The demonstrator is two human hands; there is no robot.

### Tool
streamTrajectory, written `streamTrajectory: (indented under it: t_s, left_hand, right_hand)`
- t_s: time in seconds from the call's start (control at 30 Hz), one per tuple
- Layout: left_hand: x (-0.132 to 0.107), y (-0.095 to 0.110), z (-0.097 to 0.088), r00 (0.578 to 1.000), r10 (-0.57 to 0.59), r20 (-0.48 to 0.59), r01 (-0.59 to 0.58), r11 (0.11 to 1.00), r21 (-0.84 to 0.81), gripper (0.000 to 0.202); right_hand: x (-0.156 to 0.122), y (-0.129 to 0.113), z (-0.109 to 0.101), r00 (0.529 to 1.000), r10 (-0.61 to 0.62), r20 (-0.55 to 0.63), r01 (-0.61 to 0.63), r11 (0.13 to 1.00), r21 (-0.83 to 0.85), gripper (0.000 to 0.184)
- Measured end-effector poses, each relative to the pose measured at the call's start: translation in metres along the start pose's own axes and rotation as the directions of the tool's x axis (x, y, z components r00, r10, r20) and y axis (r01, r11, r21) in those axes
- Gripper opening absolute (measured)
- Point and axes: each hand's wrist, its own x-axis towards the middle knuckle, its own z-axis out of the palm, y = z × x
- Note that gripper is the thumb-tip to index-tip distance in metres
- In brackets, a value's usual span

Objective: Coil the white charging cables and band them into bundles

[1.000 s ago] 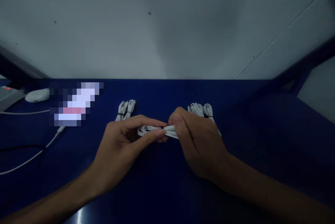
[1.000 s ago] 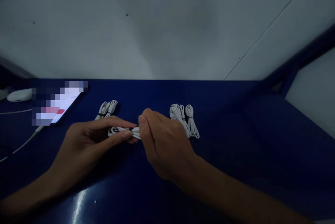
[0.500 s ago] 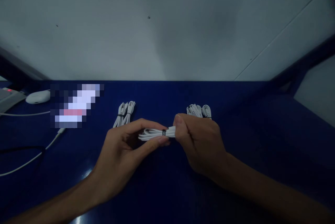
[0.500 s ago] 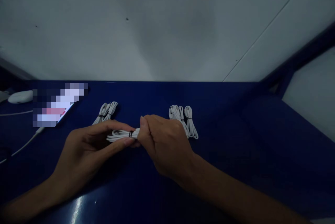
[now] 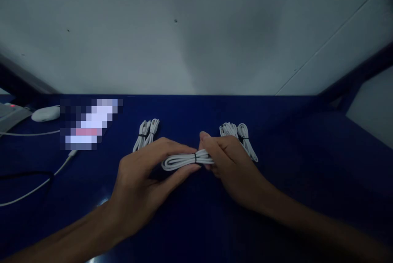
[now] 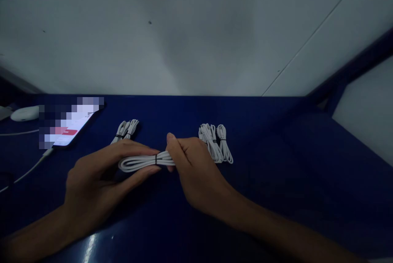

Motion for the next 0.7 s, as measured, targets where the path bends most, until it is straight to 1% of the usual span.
streamTrajectory:
  t_s: [0.07, 0.13, 0.23, 0.3, 0.37, 0.47, 0.57, 0.7]
  left_hand:
    - [-0.0009, 0.0001, -0.0011, 1.0, 0.017, 0.019, -0.017, 1.0, 0.007, 0.027]
    - [-0.001, 0.0007, -0.0024, 0.999, 0.013, 0.034, -0.013, 1.0, 0.004, 0.026]
    - [-0.0002, 0.0019, -0.0037, 0.999, -0.035, 0.022, 0.035, 0.999, -0.006, 0.023]
    - [0.0001, 0.0022, -0.0038, 0.997, -0.078, 0.0, 0.078, 0.997, -0.006, 0.021]
    - [-0.0002, 0.002, -0.0034, 0.994, -0.107, -0.005, 0.107, 0.994, -0.004, 0.019]
    - [-0.0008, 0.0014, -0.0023, 0.993, -0.116, 0.01, 0.116, 0.993, -0.018, 0.021]
    - [-0.0005, 0.0012, -0.001, 0.997, -0.079, 0.027, 0.08, 0.997, -0.025, 0.025]
    - [0.0015, 0.0021, 0.0, 0.998, -0.049, 0.04, 0.05, 0.998, -0.024, 0.028]
  right_hand:
    - [0.0013, 0.0, -0.0015, 0.998, 0.039, 0.042, -0.041, 0.998, 0.05, 0.065]
    - [0.0025, -0.0007, -0.0019, 0.998, 0.026, 0.065, -0.029, 0.998, 0.049, 0.065]
    - [0.0025, -0.0028, 0.0005, 0.996, -0.087, 0.004, 0.087, 0.995, -0.05, 0.057]
    - [0.0017, -0.0039, 0.0033, 0.982, -0.186, -0.044, 0.178, 0.973, -0.146, 0.05]
    - [0.0007, -0.0039, 0.0058, 0.968, -0.242, -0.061, 0.225, 0.953, -0.204, 0.047]
    - [-0.0002, -0.0025, 0.0071, 0.972, -0.223, -0.071, 0.202, 0.954, -0.221, 0.048]
    - [0.0001, -0.0014, 0.0052, 0.981, -0.179, -0.076, 0.16, 0.964, -0.211, 0.052]
    - [0.0026, -0.0009, 0.0011, 0.98, -0.19, -0.06, 0.174, 0.963, -0.207, 0.053]
